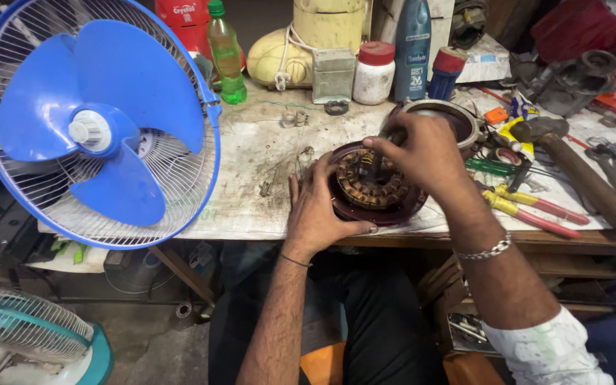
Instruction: The person disassembles a fan motor housing, removes the top cover, and then reassembles it by aligning and pressing the cover back onto the base. They wipe the exterior with a cloth and rotate the assembled unit on the workbench.
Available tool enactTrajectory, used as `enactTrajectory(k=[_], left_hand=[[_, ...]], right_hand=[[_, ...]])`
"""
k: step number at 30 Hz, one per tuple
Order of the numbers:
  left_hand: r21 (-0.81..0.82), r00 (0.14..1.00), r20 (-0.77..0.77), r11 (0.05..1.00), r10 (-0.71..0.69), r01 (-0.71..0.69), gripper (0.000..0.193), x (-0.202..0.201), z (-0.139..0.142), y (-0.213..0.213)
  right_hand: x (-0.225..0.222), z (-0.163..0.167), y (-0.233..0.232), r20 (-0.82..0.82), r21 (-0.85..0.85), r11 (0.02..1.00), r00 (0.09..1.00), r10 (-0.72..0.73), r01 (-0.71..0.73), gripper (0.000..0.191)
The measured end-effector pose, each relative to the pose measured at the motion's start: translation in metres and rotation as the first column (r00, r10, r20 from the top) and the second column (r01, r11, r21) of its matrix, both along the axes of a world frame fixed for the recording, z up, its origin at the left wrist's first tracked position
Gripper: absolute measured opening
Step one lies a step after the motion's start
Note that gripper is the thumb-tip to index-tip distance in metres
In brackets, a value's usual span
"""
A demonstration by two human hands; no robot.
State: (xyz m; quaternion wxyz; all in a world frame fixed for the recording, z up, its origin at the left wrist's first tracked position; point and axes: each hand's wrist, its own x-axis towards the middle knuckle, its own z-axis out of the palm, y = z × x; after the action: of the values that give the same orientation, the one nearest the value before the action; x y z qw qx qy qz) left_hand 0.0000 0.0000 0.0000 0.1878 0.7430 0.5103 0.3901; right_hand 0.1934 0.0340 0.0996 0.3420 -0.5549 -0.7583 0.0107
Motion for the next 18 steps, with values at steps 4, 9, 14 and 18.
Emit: enactTrajectory(k=[4, 9, 14, 18], left_hand=[[0.083, 0.999, 0.036, 0.997, -0.006, 0.003, 0.142, 0.0, 0.001, -0.001], [0.072, 1.0, 0.028, 0.997, -0.001, -0.001, 0.143, 0.0, 0.001, -0.001], [0.083, 1.0, 0.026, 0.997, -0.002, 0.0, 0.142, 0.0, 0.001, 0.0], [0.094, 1.0, 0.024, 0.996, -0.004, 0.001, 0.142, 0.0, 0.0, 0.0]], right_hand=[[0.0, -0.008, 0.006, 0.206, 0.154, 0.986, 0.978, 0.03, -0.063, 0.027], [0.008, 0.0, 0.013, 0.304, 0.152, 0.962, 0.937, 0.171, -0.225, 0.017], [0.016, 0.014, 0.021, 0.26, 0.004, 0.912, 0.881, 0.395, -0.41, 0.018], [0.022, 0.005, 0.023, 0.089, -0.093, 0.891, 0.888, 0.452, -0.444, 0.026]])
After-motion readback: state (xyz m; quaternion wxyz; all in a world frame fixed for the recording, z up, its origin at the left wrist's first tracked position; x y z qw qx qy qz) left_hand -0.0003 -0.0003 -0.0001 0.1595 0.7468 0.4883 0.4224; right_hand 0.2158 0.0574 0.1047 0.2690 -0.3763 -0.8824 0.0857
